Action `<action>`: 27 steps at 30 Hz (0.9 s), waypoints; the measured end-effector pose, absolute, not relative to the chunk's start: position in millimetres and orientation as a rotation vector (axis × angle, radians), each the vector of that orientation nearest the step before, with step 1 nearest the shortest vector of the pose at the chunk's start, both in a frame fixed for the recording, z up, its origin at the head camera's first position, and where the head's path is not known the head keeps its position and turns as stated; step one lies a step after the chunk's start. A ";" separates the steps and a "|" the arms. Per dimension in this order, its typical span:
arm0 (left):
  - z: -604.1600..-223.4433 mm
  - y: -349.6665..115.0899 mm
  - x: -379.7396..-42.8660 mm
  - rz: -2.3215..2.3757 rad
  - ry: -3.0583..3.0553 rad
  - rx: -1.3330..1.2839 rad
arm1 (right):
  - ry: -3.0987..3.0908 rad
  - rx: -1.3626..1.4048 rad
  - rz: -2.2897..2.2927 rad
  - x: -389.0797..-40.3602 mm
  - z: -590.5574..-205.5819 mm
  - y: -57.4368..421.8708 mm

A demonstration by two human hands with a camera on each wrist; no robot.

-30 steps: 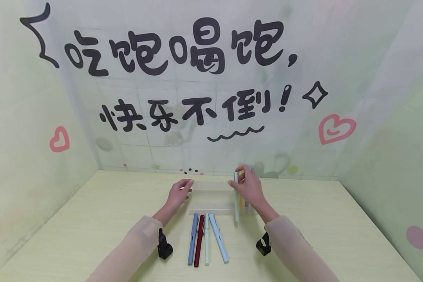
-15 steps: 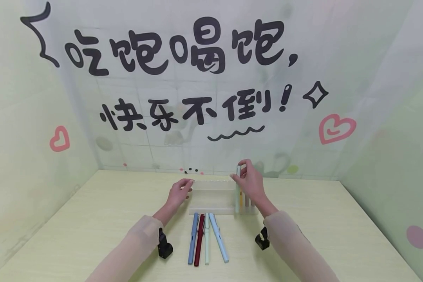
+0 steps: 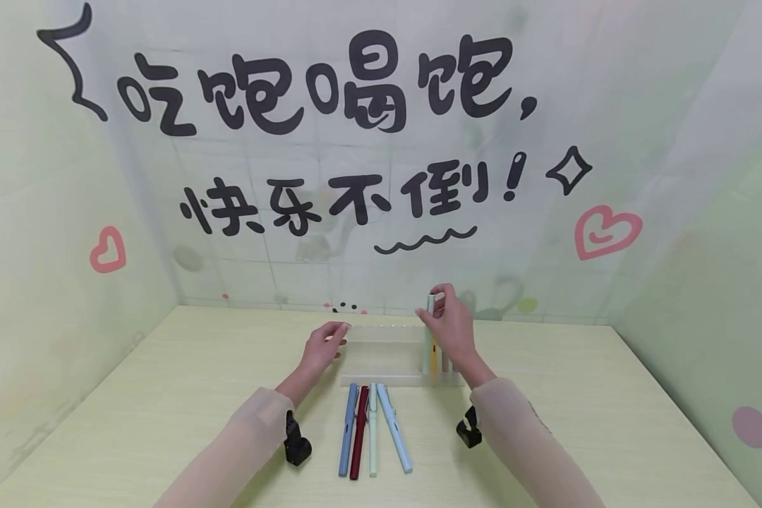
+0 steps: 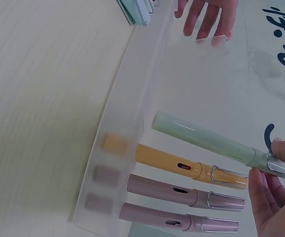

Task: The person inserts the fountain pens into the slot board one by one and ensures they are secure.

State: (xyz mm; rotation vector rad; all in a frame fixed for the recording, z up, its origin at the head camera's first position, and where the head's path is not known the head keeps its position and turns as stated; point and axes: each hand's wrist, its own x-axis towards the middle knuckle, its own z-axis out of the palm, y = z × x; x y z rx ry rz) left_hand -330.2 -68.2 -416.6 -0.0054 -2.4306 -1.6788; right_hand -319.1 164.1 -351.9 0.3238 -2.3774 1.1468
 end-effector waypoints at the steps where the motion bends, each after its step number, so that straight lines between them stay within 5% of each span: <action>1: -416.3 -68.0 -330.1 -1.678 -2.433 -0.003 | -2.373 0.320 1.146 -320.0 -352.6 163.9; 27: -417.2 -68.3 -331.0 -1.676 -2.438 -0.006 | -2.333 0.352 1.090 -323.4 -367.3 156.3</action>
